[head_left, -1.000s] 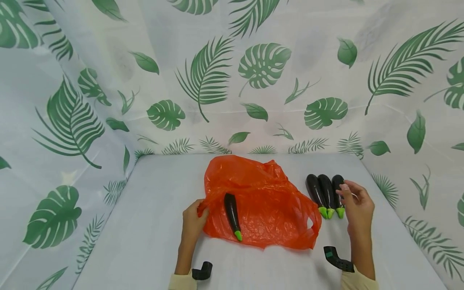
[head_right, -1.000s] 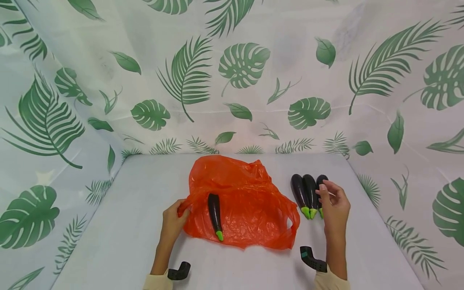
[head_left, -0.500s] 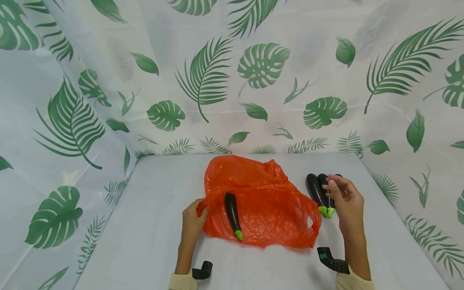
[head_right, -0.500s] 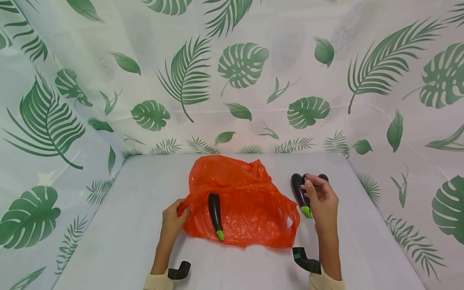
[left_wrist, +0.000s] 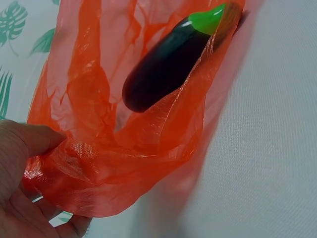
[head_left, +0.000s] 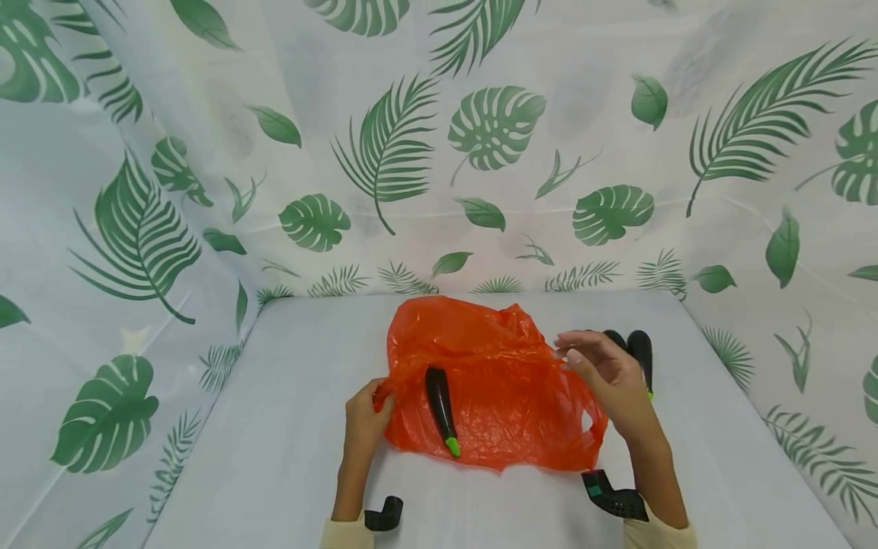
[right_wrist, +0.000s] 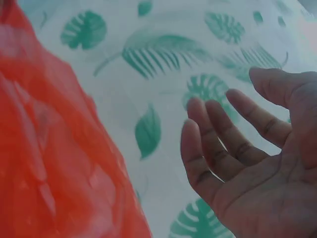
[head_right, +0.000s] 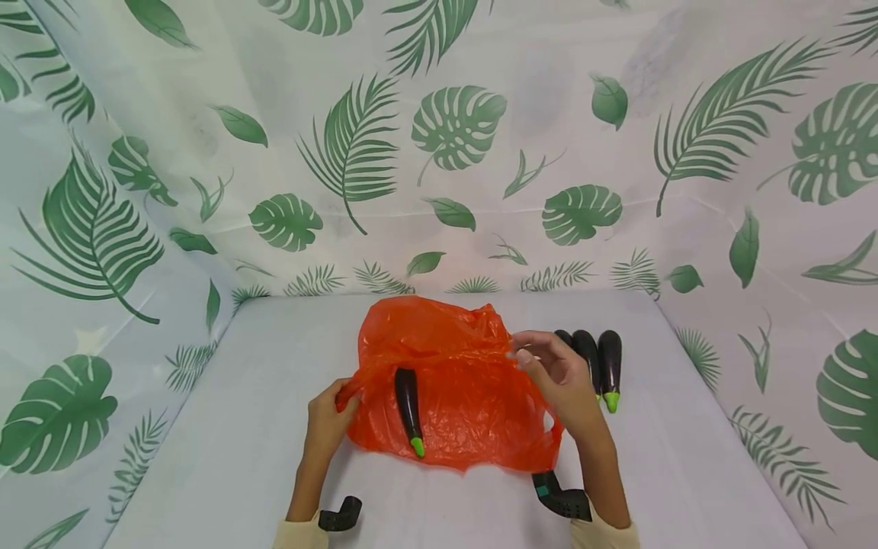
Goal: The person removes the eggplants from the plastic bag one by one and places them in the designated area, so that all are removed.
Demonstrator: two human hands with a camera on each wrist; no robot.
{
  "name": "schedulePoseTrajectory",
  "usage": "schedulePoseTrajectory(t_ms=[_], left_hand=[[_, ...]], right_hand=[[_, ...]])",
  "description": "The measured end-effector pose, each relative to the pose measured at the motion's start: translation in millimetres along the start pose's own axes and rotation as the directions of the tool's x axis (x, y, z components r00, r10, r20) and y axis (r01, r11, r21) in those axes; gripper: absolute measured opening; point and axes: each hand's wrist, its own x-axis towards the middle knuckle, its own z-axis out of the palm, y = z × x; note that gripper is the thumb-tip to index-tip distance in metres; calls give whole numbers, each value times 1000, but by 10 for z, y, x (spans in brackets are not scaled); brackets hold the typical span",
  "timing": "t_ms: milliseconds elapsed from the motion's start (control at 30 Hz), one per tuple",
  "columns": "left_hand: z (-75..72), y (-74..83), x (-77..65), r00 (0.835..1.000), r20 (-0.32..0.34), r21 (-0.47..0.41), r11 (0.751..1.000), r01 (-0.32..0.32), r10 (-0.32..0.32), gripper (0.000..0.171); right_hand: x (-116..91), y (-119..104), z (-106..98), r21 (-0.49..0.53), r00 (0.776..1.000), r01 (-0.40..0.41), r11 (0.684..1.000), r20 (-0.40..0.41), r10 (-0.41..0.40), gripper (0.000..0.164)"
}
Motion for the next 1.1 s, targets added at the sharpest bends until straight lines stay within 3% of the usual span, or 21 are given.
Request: schedulePoseTrajectory(t_ms=[67, 167, 267, 367, 500, 700, 967, 1100], left_hand=[[1, -12, -4, 1000, 2, 0, 1000, 2, -2, 26], [0, -18, -4, 1000, 1, -4, 1000, 5, -5, 26], [1, -19, 6, 1000, -6, -2, 1000, 1, -1, 26], [-1, -19, 15, 1000, -10, 1, 1000, -7, 7, 25], [-12, -27, 8, 1000, -22, 4, 1000, -16, 16, 25], [-19, -56, -28, 999, -35, 0, 1000, -24, 24, 24], [-40, -35, -20, 999, -39, -3, 1000, -11, 11, 24], [-45, -37, -21, 999, -40, -13, 1000, 5, -6, 25]], right_hand=[[1, -18, 116, 53, 992, 13, 999, 124, -19, 28], [0, 1, 321, 141, 958, -35, 989, 288, -7, 27], [-7, 75, 527, 144, 921, -128, 981, 383, 64, 26], [-27, 185, 691, 91, 894, -202, 975, 423, 145, 25], [-93, 322, 868, 44, 856, -316, 948, 444, 265, 30], [-214, 525, 1134, 29, 805, -472, 881, 421, 417, 49], [-220, 603, 1394, -15, 776, -576, 817, 304, 553, 55], [-198, 635, 1466, -6, 763, -604, 797, 285, 581, 58]])
